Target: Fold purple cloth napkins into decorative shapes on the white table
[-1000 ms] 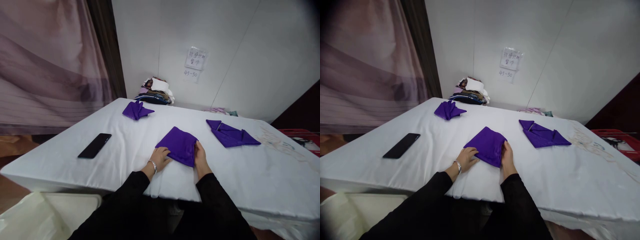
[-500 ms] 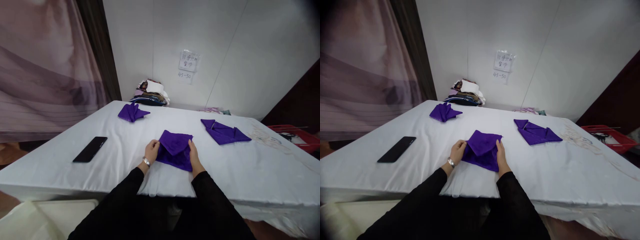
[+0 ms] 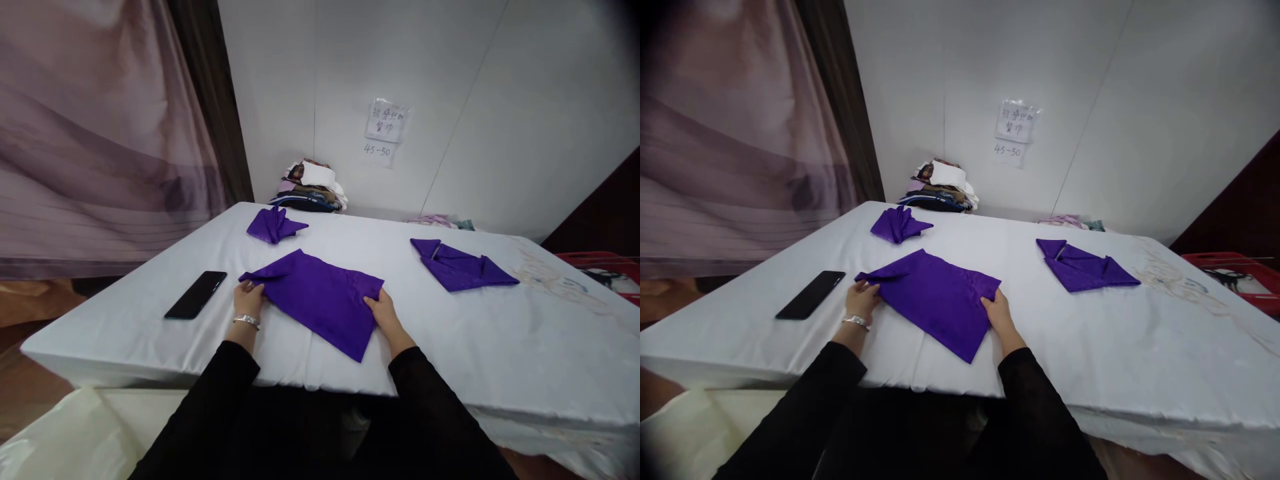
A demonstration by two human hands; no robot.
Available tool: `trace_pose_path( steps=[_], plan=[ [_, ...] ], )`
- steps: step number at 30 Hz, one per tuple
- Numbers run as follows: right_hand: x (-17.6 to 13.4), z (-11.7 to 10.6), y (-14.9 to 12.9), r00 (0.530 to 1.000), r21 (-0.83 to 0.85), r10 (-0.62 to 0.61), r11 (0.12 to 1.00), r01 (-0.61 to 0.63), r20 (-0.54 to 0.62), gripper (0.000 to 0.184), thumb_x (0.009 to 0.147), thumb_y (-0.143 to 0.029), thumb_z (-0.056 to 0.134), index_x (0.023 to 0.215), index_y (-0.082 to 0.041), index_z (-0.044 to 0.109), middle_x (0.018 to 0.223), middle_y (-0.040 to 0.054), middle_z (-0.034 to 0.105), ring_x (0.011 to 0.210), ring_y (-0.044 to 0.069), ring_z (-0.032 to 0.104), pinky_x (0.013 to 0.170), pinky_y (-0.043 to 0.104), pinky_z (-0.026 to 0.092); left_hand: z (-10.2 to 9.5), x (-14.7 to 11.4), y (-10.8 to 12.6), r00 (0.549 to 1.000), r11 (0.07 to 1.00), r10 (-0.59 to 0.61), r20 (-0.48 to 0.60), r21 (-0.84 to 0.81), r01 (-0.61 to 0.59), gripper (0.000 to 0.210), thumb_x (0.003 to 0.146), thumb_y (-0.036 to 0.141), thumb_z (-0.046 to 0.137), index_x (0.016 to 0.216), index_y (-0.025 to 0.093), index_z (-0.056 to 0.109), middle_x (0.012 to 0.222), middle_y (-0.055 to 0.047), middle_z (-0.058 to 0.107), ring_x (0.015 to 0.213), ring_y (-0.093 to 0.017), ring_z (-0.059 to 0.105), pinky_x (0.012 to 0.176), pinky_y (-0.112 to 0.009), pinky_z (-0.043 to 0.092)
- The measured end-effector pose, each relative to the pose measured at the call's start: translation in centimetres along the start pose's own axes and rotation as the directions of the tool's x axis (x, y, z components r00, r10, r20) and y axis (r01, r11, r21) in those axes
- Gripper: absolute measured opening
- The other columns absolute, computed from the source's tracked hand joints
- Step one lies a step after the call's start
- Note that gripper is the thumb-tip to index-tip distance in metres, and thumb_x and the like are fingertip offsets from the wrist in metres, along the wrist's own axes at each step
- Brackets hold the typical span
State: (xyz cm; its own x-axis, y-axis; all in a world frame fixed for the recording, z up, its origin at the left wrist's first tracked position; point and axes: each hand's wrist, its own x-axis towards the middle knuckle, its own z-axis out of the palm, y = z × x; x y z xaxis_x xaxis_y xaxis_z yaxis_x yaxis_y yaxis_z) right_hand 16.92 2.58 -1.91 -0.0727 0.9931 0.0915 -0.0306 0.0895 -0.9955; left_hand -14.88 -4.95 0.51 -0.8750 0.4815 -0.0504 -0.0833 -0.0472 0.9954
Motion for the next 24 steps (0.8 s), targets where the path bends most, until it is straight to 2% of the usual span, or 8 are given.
trace_pose_path(
  steps=[3,5,7,10,14,17,20,24],
  plan=[
    [-0.3,-0.4,-0.1,0.999,0.079,0.038,0.996,-0.040,0.019,0.032,0.061,-0.024,0.066,0.092,-0.018,0.062,0.087,0.0030,0.069,0.074,0.019,0.062,0.070,0.032,0.049,-0.6,0.9,0.4,0.996,0.982,0.074,-0.041,0.174,-0.066,0.063,0.060,0.014,0.065,0.118,0.018,0.043,0.105,-0.007,0.056,0.081,-0.016,0.060,0.080,-0.037,0.049],
    [-0.4,-1.2,-0.4,0.998,0.173,0.063,0.983,-0.067,0.027,0.034,0.060,-0.025,0.068,0.092,-0.018,0.061,0.085,0.0027,0.069,0.072,0.018,0.062,0.069,0.032,0.050,-0.8,1.5,0.9,0.985,0.907,0.172,-0.013,0.391,-0.154,0.069,0.061,0.018,0.066,0.124,0.017,0.040,0.116,-0.012,0.052,0.097,-0.021,0.057,0.089,-0.038,0.044],
    [-0.2,-2.6,-0.8,0.996,0.246,0.090,0.965,-0.087,-0.003,0.035,0.058,-0.024,0.069,0.091,-0.018,0.061,0.081,0.0018,0.069,0.068,0.018,0.062,0.067,0.032,0.050,-1.1,2.0,1.6,0.970,0.731,0.220,0.107,0.640,-0.237,0.060,0.066,0.023,0.062,0.123,0.016,0.044,0.118,-0.013,0.053,0.106,-0.025,0.054,0.092,-0.037,0.042],
    [1.1,-5.8,-1.5,0.988,0.248,0.115,0.965,-0.086,-0.104,0.037,0.055,-0.024,0.070,0.090,-0.018,0.061,0.074,0.0003,0.068,0.061,0.017,0.061,0.062,0.031,0.050,-1.3,2.1,2.3,0.953,0.510,0.105,0.285,0.807,-0.298,0.029,0.074,0.030,0.054,0.099,0.018,0.060,0.100,-0.010,0.064,0.098,-0.027,0.059,0.083,-0.037,0.046],
    [3.7,-10.4,-2.0,0.968,0.006,0.082,0.997,-0.083,-0.238,0.052,0.056,-0.026,0.067,0.106,-0.016,0.059,0.076,0.0022,0.068,0.062,0.018,0.061,0.058,0.029,0.048,-1.1,1.5,2.4,0.930,0.315,-0.010,0.368,0.884,-0.347,0.021,0.076,0.038,0.049,0.078,0.022,0.063,0.086,-0.008,0.067,0.086,-0.028,0.061,0.070,-0.037,0.047],
    [5.2,-12.2,-1.5,0.933,-0.276,0.030,0.951,-0.136,-0.357,0.065,0.059,-0.030,0.064,0.121,-0.014,0.053,0.085,0.0063,0.068,0.069,0.020,0.062,0.062,0.029,0.048,-0.4,1.0,2.2,0.906,0.300,0.030,0.422,0.861,-0.411,0.024,0.078,0.038,0.045,0.081,0.022,0.063,0.089,-0.007,0.067,0.085,-0.025,0.061,0.068,-0.034,0.046],
    [5.7,-12.3,-0.4,0.921,-0.496,-0.058,0.855,-0.153,-0.384,0.061,0.065,-0.034,0.060,0.121,-0.013,0.054,0.099,0.0102,0.066,0.081,0.022,0.063,0.072,0.031,0.048,0.9,0.9,1.9,0.843,0.332,0.142,0.520,0.777,-0.535,0.024,0.079,0.035,0.045,0.086,0.022,0.063,0.094,-0.006,0.065,0.087,-0.021,0.060,0.073,-0.031,0.046],
    [5.5,-11.3,0.3,0.922,-0.698,-0.163,0.703,-0.141,-0.350,0.051,0.071,-0.040,0.055,0.116,-0.017,0.059,0.108,0.0109,0.064,0.096,0.025,0.059,0.085,0.037,0.043,3.7,1.5,1.5,0.745,0.299,0.250,0.618,0.683,-0.667,0.023,0.080,0.030,0.048,0.092,0.020,0.065,0.100,-0.008,0.063,0.095,-0.022,0.058,0.085,-0.031,0.044]
  ],
)
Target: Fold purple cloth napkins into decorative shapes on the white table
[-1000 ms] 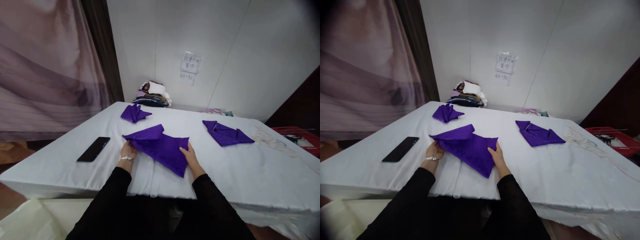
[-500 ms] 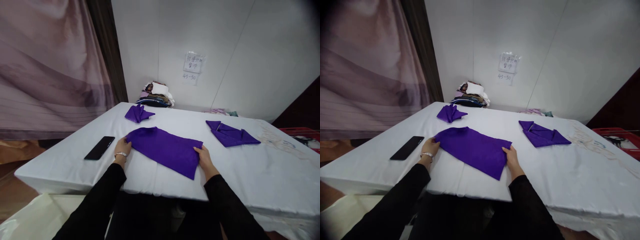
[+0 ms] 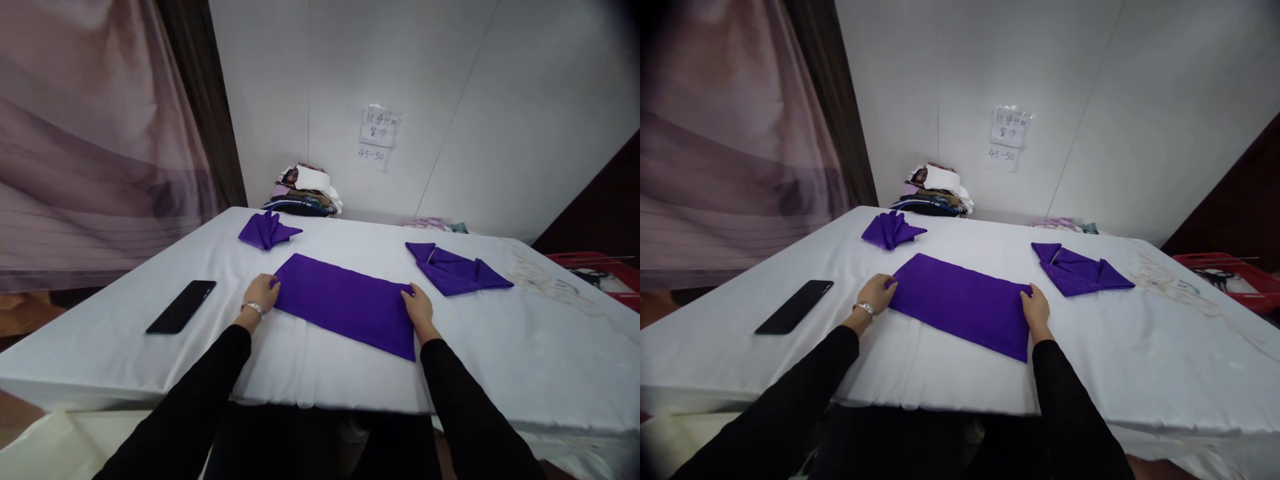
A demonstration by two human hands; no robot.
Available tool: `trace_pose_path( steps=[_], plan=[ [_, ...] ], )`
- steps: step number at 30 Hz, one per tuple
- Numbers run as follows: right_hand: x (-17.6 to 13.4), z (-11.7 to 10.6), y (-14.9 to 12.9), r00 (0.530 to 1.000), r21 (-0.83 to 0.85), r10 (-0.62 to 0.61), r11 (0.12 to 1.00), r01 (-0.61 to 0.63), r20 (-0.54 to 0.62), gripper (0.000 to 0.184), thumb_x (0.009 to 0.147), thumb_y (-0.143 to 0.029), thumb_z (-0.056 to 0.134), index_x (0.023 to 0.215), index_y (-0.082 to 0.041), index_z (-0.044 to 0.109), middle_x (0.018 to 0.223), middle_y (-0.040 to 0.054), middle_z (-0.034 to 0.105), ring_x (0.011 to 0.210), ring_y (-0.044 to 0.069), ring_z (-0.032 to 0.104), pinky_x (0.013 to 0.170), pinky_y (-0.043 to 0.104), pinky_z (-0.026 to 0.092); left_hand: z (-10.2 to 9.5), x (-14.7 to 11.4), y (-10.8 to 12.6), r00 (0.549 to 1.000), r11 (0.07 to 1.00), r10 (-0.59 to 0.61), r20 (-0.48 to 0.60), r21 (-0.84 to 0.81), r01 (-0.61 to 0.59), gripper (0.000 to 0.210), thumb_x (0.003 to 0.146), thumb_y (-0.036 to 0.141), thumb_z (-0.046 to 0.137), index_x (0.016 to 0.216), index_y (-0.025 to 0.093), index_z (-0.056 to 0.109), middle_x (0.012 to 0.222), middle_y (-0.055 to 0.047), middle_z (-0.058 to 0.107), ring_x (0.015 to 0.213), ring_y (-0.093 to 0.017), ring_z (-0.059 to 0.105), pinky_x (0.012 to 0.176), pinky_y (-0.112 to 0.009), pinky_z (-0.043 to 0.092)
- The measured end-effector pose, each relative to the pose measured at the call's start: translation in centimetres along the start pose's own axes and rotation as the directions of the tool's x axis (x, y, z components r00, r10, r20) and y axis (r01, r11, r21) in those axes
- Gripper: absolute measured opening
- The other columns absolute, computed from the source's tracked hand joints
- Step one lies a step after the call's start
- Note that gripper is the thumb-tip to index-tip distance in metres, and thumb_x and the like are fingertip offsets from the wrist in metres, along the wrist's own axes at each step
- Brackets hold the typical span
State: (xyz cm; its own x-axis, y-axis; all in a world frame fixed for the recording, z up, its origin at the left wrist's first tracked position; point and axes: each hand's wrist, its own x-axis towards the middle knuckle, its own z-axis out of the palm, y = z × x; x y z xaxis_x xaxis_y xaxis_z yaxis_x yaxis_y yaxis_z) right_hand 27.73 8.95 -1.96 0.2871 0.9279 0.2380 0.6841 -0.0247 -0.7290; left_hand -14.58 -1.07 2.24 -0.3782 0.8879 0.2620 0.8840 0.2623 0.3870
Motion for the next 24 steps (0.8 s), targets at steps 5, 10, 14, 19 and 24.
trace_pose_path(
  steps=[5,10,14,19,24],
  plan=[
    [0.3,0.2,-0.3,0.999,-0.191,-0.023,0.981,0.029,0.034,0.053,0.074,-0.042,0.052,0.120,-0.016,0.057,0.108,0.0149,0.063,0.099,0.030,0.058,0.083,0.042,0.042,2.0,3.1,1.2,0.999,0.999,0.037,0.036,0.037,-0.038,0.026,0.081,0.028,0.049,0.099,0.019,0.064,0.108,-0.010,0.061,0.103,-0.023,0.055,0.091,-0.031,0.041],
    [0.6,0.5,0.0,0.992,-0.290,-0.129,0.948,0.127,0.015,0.049,0.075,-0.041,0.051,0.117,-0.017,0.059,0.109,0.0139,0.063,0.095,0.027,0.059,0.077,0.037,0.043,3.6,6.2,1.7,0.998,0.998,-0.011,0.063,0.061,0.008,0.030,0.081,0.030,0.050,0.106,0.018,0.062,0.114,-0.012,0.060,0.106,-0.025,0.053,0.091,-0.033,0.040],
    [0.5,0.4,0.0,0.991,-0.341,-0.117,0.931,0.130,0.058,0.034,0.078,-0.042,0.046,0.098,-0.023,0.067,0.092,0.0082,0.068,0.078,0.023,0.062,0.064,0.032,0.042,4.7,8.9,2.1,0.993,0.995,-0.078,0.091,0.069,0.072,0.034,0.082,0.034,0.048,0.108,0.017,0.062,0.114,-0.012,0.060,0.108,-0.025,0.052,0.090,-0.033,0.039],
    [0.7,0.2,0.3,0.995,-0.311,-0.088,0.945,0.096,0.040,0.036,0.080,-0.046,0.044,0.095,-0.025,0.069,0.087,0.0071,0.069,0.074,0.023,0.061,0.061,0.031,0.041,6.2,11.7,2.4,0.978,0.982,-0.184,0.098,0.062,0.178,0.039,0.081,0.038,0.048,0.112,0.016,0.060,0.118,-0.014,0.056,0.105,-0.026,0.054,0.084,-0.033,0.041],
    [1.0,0.3,0.9,0.998,-0.282,-0.062,0.957,0.064,0.017,0.040,0.079,-0.052,0.044,0.095,-0.027,0.070,0.090,0.0081,0.070,0.075,0.025,0.061,0.062,0.034,0.041,7.1,12.6,2.3,0.979,0.981,-0.193,0.069,0.020,0.192,0.028,0.079,0.035,0.051,0.097,0.020,0.066,0.109,-0.010,0.060,0.100,-0.025,0.056,0.082,-0.033,0.041]
  ],
)
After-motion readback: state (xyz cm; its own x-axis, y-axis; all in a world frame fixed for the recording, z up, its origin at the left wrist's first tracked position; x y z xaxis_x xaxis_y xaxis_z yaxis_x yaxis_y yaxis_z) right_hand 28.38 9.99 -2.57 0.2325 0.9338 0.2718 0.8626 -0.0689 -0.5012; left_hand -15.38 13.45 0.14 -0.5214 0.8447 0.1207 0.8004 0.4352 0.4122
